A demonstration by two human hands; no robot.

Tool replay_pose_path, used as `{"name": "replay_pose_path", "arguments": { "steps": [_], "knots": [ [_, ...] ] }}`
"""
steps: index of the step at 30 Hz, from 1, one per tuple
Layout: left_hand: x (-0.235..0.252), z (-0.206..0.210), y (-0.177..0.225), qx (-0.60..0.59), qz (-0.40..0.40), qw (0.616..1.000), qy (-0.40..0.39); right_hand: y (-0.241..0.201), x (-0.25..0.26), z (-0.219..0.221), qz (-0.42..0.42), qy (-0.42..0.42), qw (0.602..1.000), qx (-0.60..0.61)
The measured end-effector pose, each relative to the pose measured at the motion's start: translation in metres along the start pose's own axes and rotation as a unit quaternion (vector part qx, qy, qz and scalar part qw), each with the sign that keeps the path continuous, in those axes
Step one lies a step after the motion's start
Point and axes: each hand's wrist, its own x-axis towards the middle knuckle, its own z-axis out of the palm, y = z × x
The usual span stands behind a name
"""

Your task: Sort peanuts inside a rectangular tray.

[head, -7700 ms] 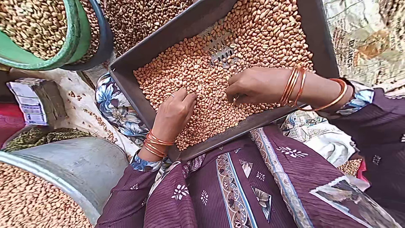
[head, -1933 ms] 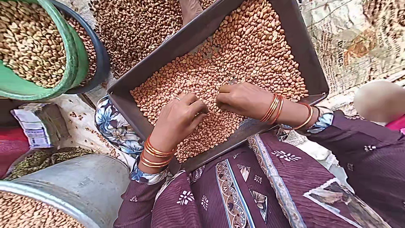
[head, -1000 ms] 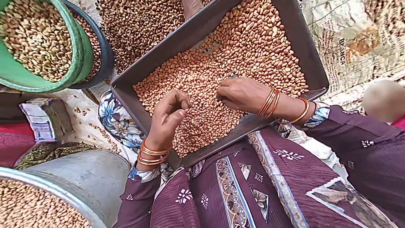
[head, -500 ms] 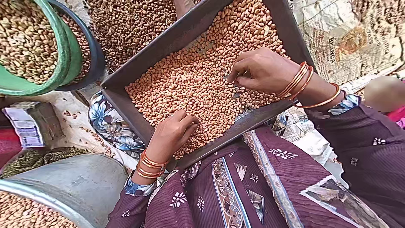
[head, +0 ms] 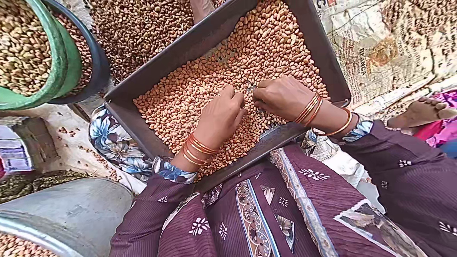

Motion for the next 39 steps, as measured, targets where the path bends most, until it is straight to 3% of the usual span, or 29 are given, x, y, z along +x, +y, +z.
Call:
{"name": "replay_pose_path", "arguments": {
  "steps": [4,7,11,14,16,21,25,30,35,37,39],
  "knots": [
    [0.001,0.012,0.005,0.075,0.024,0.997,-0.012,0.002,-0.002,0.003,-0.018,0.004,1.0,-0.005],
    [0.001,0.014,-0.002,0.049,0.028,0.998,0.002,0.007,0.0,-0.006,-0.001,-0.024,0.999,0.036],
    [-0.003,-0.002,-0.01,-0.14,-0.012,0.988,0.066,0.01,-0.007,-0.007,-0.073,0.006,0.994,0.078],
    [-0.006,-0.014,-0.016,-0.369,-0.06,0.923,0.089,0.008,-0.01,0.004,-0.113,-0.005,0.992,0.057],
    [-0.009,-0.017,-0.02,-0.436,-0.066,0.894,0.081,0.007,-0.01,0.011,-0.114,0.016,0.993,0.022],
    [-0.02,-0.011,-0.015,-0.155,0.02,0.987,0.049,0.005,-0.008,0.008,-0.096,-0.008,0.995,0.006],
    [-0.023,0.002,-0.007,-0.056,0.052,0.997,-0.006,0.014,-0.01,-0.006,-0.088,-0.015,0.994,0.066],
    [-0.024,0.014,-0.004,0.014,0.077,0.997,0.005,0.014,-0.019,-0.005,-0.122,-0.049,0.99,0.057],
    [-0.023,0.007,-0.006,-0.05,0.05,0.997,0.022,0.009,-0.026,0.006,-0.097,0.009,0.995,-0.002],
    [-0.028,-0.007,-0.011,-0.163,0.012,0.984,0.075,0.006,-0.027,0.006,-0.09,0.013,0.996,-0.015],
    [-0.037,-0.019,-0.019,-0.337,-0.027,0.933,0.123,0.005,-0.028,0.006,-0.096,0.011,0.995,-0.02]
  ]
}}
